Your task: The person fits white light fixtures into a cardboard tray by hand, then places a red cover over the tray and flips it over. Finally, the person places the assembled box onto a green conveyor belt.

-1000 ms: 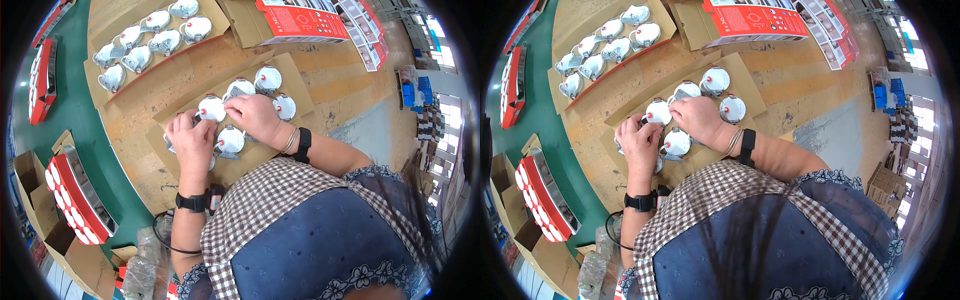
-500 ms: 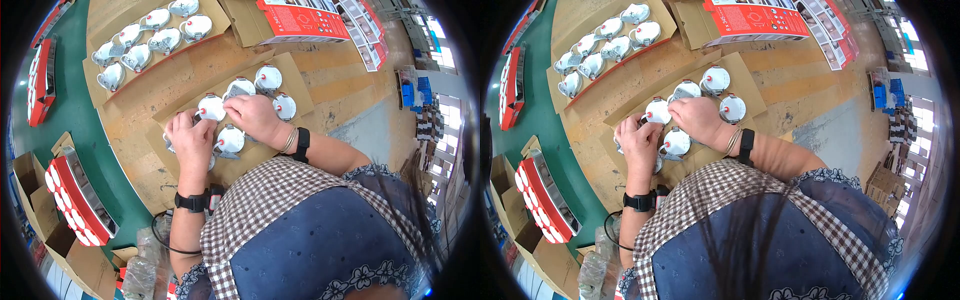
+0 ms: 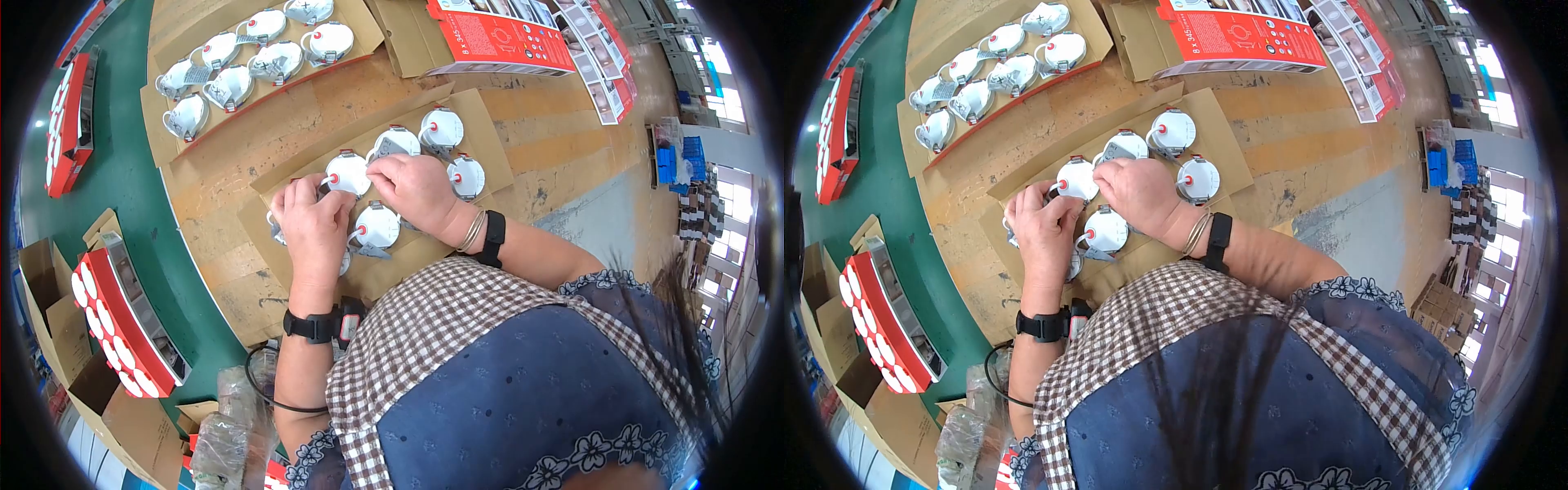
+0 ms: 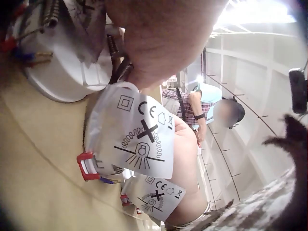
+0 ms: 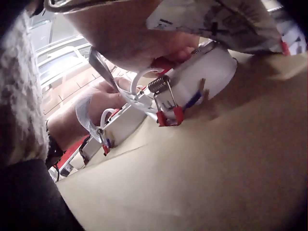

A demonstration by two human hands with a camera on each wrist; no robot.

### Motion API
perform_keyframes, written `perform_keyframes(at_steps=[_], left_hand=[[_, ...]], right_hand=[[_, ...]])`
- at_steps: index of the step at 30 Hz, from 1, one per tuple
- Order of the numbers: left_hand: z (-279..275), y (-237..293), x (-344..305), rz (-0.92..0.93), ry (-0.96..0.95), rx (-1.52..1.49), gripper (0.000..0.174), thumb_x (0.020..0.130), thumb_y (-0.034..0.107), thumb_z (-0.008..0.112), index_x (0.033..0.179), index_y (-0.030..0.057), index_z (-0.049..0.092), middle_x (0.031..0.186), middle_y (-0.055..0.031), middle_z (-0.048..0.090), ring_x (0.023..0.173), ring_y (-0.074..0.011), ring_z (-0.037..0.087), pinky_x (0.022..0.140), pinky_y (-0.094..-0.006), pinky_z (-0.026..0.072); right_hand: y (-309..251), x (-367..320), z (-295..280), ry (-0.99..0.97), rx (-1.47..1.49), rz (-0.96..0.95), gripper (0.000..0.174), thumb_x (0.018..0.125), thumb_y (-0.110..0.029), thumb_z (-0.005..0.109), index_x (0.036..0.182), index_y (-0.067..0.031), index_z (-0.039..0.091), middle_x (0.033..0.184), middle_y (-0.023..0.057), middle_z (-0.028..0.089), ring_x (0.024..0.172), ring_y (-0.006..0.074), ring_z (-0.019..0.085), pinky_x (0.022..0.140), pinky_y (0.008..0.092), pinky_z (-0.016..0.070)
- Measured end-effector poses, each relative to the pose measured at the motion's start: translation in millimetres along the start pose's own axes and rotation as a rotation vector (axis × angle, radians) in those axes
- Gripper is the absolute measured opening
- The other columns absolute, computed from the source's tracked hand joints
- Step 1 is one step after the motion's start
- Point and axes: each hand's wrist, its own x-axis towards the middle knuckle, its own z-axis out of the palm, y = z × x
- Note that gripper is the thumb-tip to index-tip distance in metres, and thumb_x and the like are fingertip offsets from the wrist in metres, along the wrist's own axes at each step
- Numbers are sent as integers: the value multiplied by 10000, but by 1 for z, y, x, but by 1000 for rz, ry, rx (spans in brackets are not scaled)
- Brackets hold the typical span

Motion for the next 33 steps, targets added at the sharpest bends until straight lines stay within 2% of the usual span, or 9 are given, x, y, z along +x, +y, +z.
perform_keyframes(at_steps=[3,5,12,27,29,33], left_hand=[[1,0,3,3,-5,1,89,743,133,818,800,136,749,1038,-44,694,1006,-263,615,969,-463,407],[2,2,4,-6,19,-13,63,709,95,777,750,136,752,1025,-74,689,996,-280,620,973,-473,414],[4,13,9,-4,3,-12,63,711,95,777,755,137,759,1021,-72,691,995,-275,621,978,-466,411],[-1,10,2,-26,29,-16,58,724,129,795,776,141,773,1009,-62,686,991,-270,614,969,-462,407],[0,7,1,-15,12,4,113,725,146,831,821,155,770,1016,-40,690,995,-263,618,959,-446,409],[1,4,-1,-17,17,4,114,723,142,830,820,156,771,1017,-39,691,997,-265,619,961,-448,411]], right_hand=[[2,2,-1,-7,16,22,87,889,-175,743,917,-93,741,840,131,734,728,333,701,622,414,548],[3,2,-1,-21,34,49,94,888,-175,743,923,-88,747,841,136,734,726,331,703,625,413,549],[9,-1,-12,-34,54,88,97,891,-178,740,927,-88,751,841,136,732,729,331,702,629,411,545],[-2,-4,-10,-73,94,100,124,911,-180,718,949,-66,748,849,151,727,753,335,701,647,413,538],[-2,-4,-8,-77,95,115,119,909,-176,717,946,-67,747,853,149,730,756,333,703,649,411,539],[-2,-4,-5,-62,82,112,116,907,-177,720,944,-70,747,849,144,732,753,331,704,646,409,539]])
